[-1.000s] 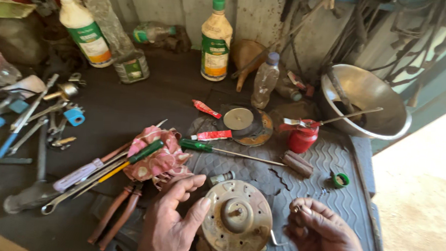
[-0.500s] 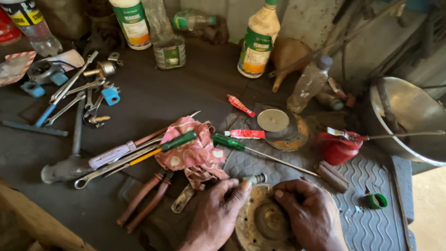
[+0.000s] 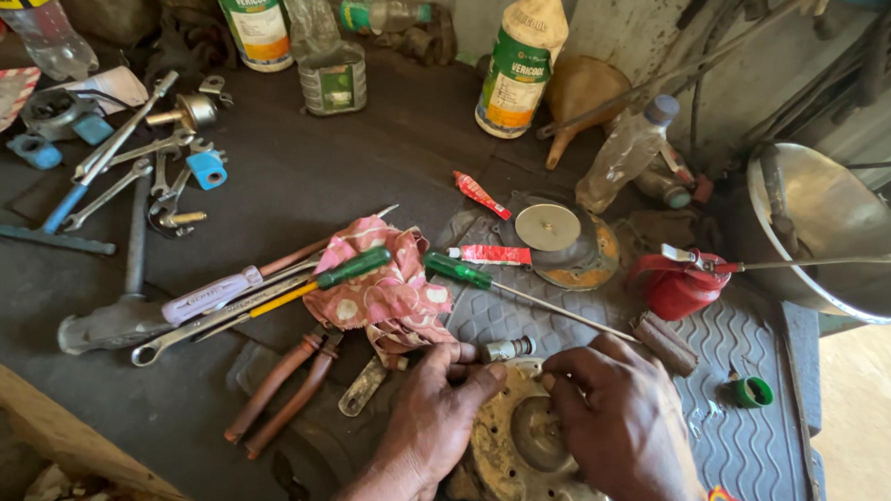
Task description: The person assembles a circular mechanical component on a workbench, inserting small metal pieces into holes and using a screwdriver to tighten them. The person also applies a substance from a small green cap to the component.
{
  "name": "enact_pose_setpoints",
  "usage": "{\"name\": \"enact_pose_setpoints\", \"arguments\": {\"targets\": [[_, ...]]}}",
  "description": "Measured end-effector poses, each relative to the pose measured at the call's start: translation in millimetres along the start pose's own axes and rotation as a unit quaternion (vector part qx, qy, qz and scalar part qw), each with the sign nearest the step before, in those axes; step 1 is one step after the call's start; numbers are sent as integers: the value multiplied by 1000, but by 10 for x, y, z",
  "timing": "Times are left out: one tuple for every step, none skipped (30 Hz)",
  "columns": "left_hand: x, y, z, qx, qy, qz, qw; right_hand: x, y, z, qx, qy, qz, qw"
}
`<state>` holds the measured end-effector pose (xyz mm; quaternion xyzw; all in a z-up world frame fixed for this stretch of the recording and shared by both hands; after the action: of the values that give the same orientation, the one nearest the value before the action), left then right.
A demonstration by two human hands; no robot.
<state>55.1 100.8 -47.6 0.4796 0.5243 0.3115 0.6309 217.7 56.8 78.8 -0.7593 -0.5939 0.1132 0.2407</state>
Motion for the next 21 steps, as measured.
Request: {"name": "enact_pose_setpoints", "arguments": {"targets": [[5, 9, 8, -10, -4, -4, 1000, 20, -91, -30, -22, -2, -36, 999], [6, 19, 14, -19, -9, -9, 1000, 33, -181, -51, -44, -5, -72, 996], [5, 31, 16, -21, -14, -13, 1000, 53, -226, -63, -55, -10, -86, 995], [-6, 40, 13, -23, -20, -17, 999, 68, -272, -67, -65, -15, -100, 993], [-17, 46, 9, -26, -24, -22, 999, 82, -323, -60, -76, -21, -115, 990], [-20, 65, 39, -43, -41, -19, 998, 108, -323, -34, -93, -33, -104, 990], [-15, 84, 71, -60, -58, -16, 996, 134, -319, -7, -110, -45, -94, 988], [-16, 98, 99, -77, -74, -13, 994, 147, -311, 18, -126, -57, -84, 987], [-13, 83, 92, -73, -74, -20, 994, 154, -310, 30, -119, -62, -73, 988], [-7, 64, 86, -68, -74, -27, 995, 158, -307, 45, -111, -68, -63, 990], [-4, 36, 89, -65, -76, -34, 994, 159, -293, 54, -104, -74, -51, 990], [13, 63, 76, -46, -73, -13, 996, 157, -323, 39, -113, -68, -64, 989], [33, 93, 49, -26, -69, 9, 997, 155, -364, 30, -121, -62, -78, 988], [40, 121, 23, -6, -64, 31, 997, 151, -409, 24, -129, -55, -91, 986], [27, 73, 12, -11, -60, 14, 998, 137, -430, 50, -155, -59, -95, 982], [14, 28, 16, -17, -56, -3, 998, 127, -452, 83, -181, -64, -98, 977], [26, 4, 43, -24, -56, -16, 998, 135, -462, 90, -209, -63, -100, 971], [46, 26, 72, -24, -61, -8, 998, 153, -455, 96, -223, -69, -96, 968], [50, 35, 74, -24, -64, -3, 998, 166, -454, 119, -233, -77, -93, 965], [43, 44, 73, -24, -66, 2, 998, 169, -450, 144, -244, -86, -90, 962], [30, 26, 76, -35, -69, -8, 997, 163, -487, 151, -246, -82, -110, 959]]}}
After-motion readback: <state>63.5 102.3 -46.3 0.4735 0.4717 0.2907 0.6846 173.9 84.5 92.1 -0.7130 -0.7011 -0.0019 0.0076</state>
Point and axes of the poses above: each hand's wrist, its own x-axis towards the middle knuckle, its own z-axis out of the palm, y = z × x, the point moved 10 cm from there along x, towards the middle knuckle, and after that the axes turned 2 degrees about z, right-handed, at the moved point
